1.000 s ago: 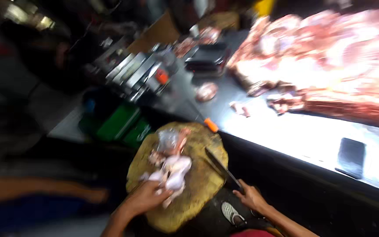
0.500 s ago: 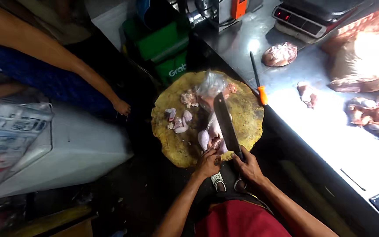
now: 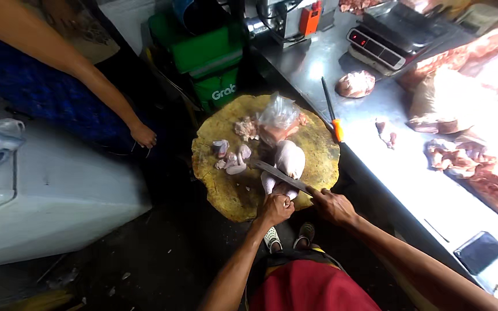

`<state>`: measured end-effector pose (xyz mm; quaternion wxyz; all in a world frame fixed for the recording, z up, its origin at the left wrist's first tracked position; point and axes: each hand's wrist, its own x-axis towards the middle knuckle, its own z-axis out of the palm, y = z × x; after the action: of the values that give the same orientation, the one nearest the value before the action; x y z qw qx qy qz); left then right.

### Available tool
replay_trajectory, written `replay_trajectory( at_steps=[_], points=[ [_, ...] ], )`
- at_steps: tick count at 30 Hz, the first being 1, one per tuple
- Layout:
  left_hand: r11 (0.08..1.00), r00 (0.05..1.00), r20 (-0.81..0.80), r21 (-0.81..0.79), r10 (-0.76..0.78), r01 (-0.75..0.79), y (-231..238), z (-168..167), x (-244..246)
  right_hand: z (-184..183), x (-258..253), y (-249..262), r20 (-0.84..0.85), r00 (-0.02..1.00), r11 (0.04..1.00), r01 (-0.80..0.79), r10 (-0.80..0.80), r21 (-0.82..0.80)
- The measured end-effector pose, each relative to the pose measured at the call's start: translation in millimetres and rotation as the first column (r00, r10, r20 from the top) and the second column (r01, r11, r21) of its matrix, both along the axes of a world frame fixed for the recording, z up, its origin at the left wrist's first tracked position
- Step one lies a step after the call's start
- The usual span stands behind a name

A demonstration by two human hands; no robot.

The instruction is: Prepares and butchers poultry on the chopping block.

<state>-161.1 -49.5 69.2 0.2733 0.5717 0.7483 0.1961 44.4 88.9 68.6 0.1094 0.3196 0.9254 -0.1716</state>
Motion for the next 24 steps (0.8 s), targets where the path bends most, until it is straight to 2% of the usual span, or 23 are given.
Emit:
replay_trajectory(
  at_steps=[3, 5, 7, 10, 12, 14, 17, 20, 22, 24],
  points=[
    [0.999, 1.0, 0.018, -0.037, -0.016, 0.016, 1.5, 5.3, -3.9, -8.5, 37.2, 3.9, -0.003, 1.0, 0.997, 0.018, -0.018, 0.069],
    [0.994, 0.998, 0.003, -0.087, -0.062, 0.062, 1.8, 8.3, -2.4, -12.7, 39.7, 4.5, 0.007, 1.0, 0.997, 0.028, -0.028, 0.075],
    [0.99, 0.995, -0.037, -0.115, -0.09, 0.085, 2.4, 12.1, 1.1, -8.0, 17.0, 7.4, 0.058, 0.997, 0.999, 0.041, -0.042, 0.021],
    [0.991, 0.994, -0.075, -0.113, -0.082, 0.074, -1.6, 10.2, 6.6, 3.7, -51.8, 20.2, 0.122, 0.993, 0.998, 0.013, -0.005, -0.067],
    [0.994, 0.994, -0.085, -0.094, -0.064, 0.056, -8.3, 4.1, 7.2, 6.5, -95.3, 25.9, 0.14, 0.99, 0.995, -0.002, 0.016, -0.099],
    [1.0, 0.996, -0.087, -0.018, -0.004, 0.002, -17.7, -6.5, -1.9, 1.8, -109.4, 28.3, 0.128, 0.992, 0.994, 0.0, 0.014, -0.114],
    [0.989, 0.994, -0.064, 0.127, 0.089, -0.08, -30.4, -28.0, -11.7, -16.6, -69.9, 34.6, 0.067, 0.998, 0.99, 0.026, -0.017, -0.141],
    [0.95, 0.981, 0.012, 0.247, 0.196, -0.192, -36.6, -46.1, -12.1, -35.3, 3.7, 30.4, 0.05, 0.994, 0.972, 0.101, -0.093, -0.211],
    [0.916, 0.969, 0.043, 0.318, 0.245, -0.246, -29.0, -44.7, -4.4, -38.8, 39.0, 30.1, 0.021, 0.995, 0.968, 0.104, -0.102, -0.228],
    [0.889, 0.96, 0.061, 0.363, 0.275, -0.278, -15.1, -28.9, 0.9, -36.3, 57.7, 31.2, -0.027, 0.994, 0.964, 0.096, -0.106, -0.25]
  ],
)
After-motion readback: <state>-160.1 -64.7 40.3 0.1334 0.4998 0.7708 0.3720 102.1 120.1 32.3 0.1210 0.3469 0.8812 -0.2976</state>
